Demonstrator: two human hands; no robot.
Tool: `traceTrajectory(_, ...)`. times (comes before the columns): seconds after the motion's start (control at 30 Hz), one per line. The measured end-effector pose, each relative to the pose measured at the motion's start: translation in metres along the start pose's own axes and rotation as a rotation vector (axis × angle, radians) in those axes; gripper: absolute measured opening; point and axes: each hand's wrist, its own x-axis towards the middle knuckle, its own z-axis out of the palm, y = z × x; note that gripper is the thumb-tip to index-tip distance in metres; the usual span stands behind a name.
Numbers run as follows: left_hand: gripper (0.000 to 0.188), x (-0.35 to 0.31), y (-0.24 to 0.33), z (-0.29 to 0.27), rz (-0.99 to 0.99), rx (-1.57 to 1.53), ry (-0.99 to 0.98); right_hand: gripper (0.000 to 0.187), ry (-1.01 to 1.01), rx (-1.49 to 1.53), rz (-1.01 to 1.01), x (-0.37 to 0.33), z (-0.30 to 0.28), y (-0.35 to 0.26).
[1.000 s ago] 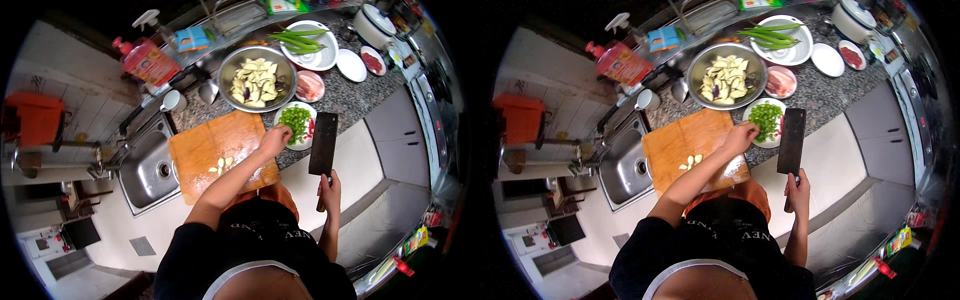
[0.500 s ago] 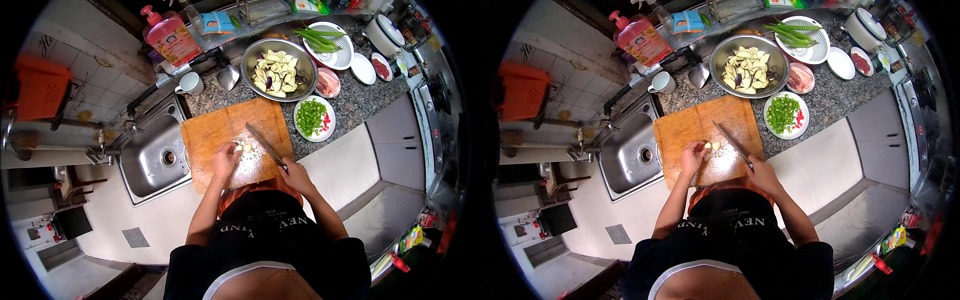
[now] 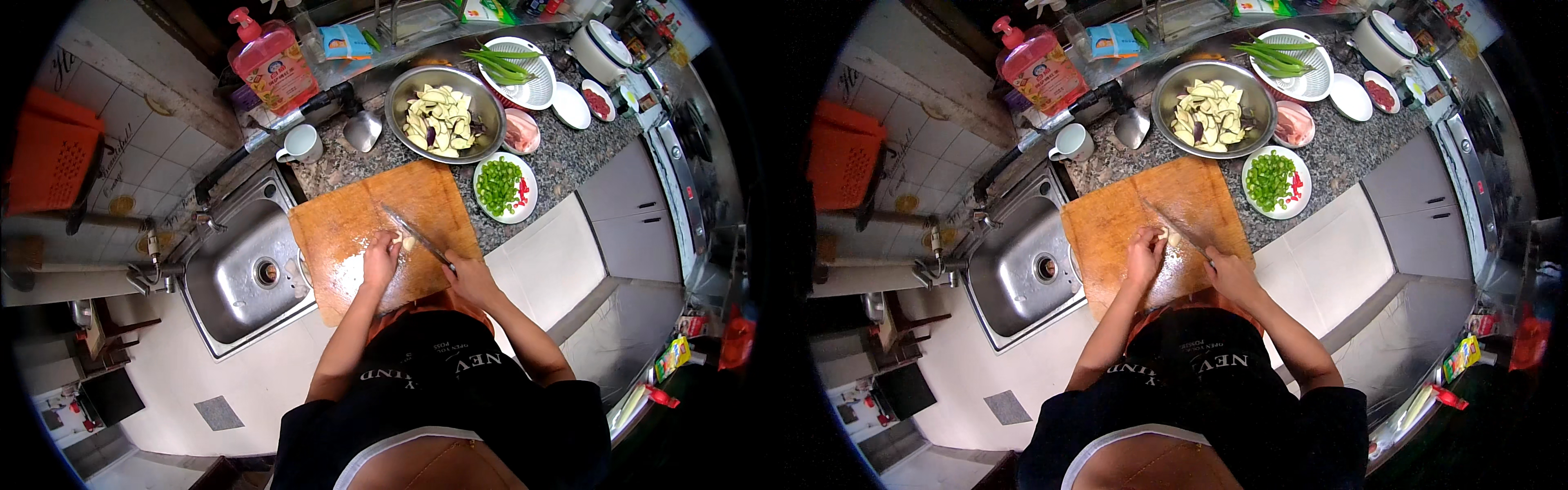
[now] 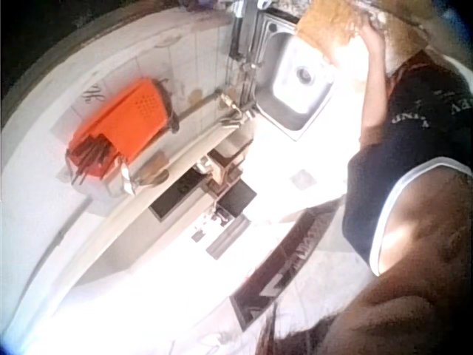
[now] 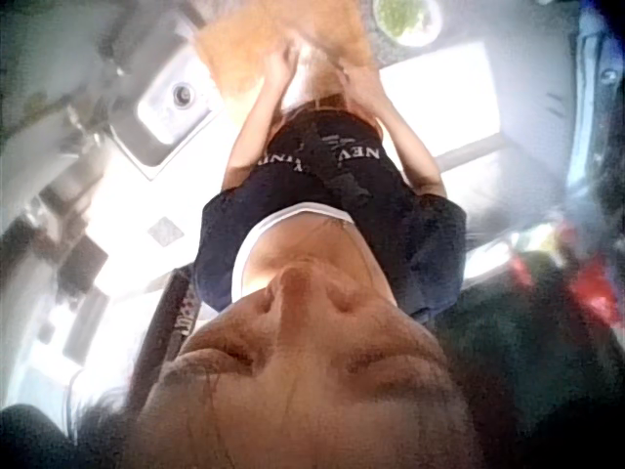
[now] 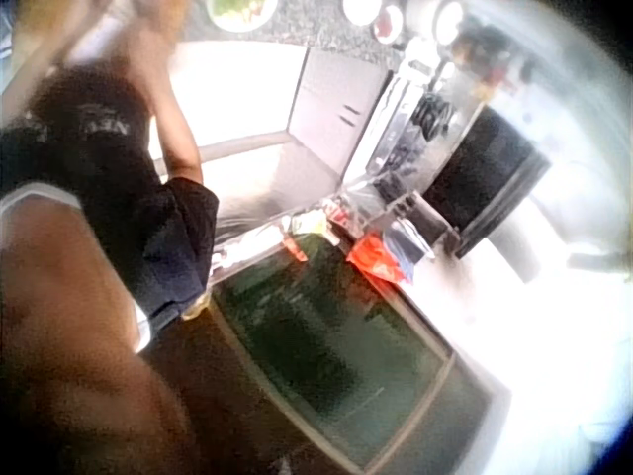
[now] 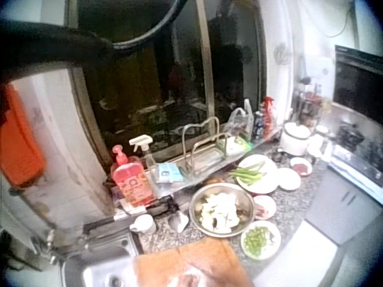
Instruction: The person peels a garlic clove by hand, washes it in a sink, and then uses a cleaver to crush the garlic on a wooden cutting board.
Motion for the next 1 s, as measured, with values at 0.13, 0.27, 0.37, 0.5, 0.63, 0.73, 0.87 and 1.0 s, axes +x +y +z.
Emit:
traceTrajectory(0.13,0.01,0.0,-0.01,0.002,0.055,0.031,-0.004,0.019,-0.009,-0.01,0.007,0.003,0.003,-0.004)
traceTrajectory(0.27,0.01,0.003,-0.019,0.004,0.098,0.038,-0.014,0.02,-0.115,-0.124,0.055,0.013,-0.002,-0.015)
traceTrajectory(0.37,0.011,0.002,-0.025,0.004,0.126,0.037,-0.026,0.02,-0.079,-0.095,-0.021,0.026,0.028,0.007)
traceTrajectory(0.5,0.01,0.004,-0.022,0.003,0.061,0.011,-0.046,0.022,-0.062,-0.098,0.012,0.046,0.03,-0.006)
traceTrajectory(0.63,0.01,0.002,-0.024,0.002,0.128,0.044,-0.001,0.025,-0.155,-0.125,0.071,0.04,-0.001,-0.028)
traceTrajectory(0.73,0.01,0.004,-0.02,0.002,0.072,0.026,-0.032,0.026,-0.247,-0.163,0.148,0.033,-0.004,-0.028)
traceTrajectory(0.87,0.01,0.004,-0.017,-0.001,0.077,0.055,-0.045,0.026,-0.172,-0.141,0.176,0.041,0.028,-0.02)
traceTrajectory(1.0,0.01,0.003,-0.022,-0.001,0.086,0.092,-0.029,0.023,-0.136,-0.094,0.07,0.049,0.018,-0.023)
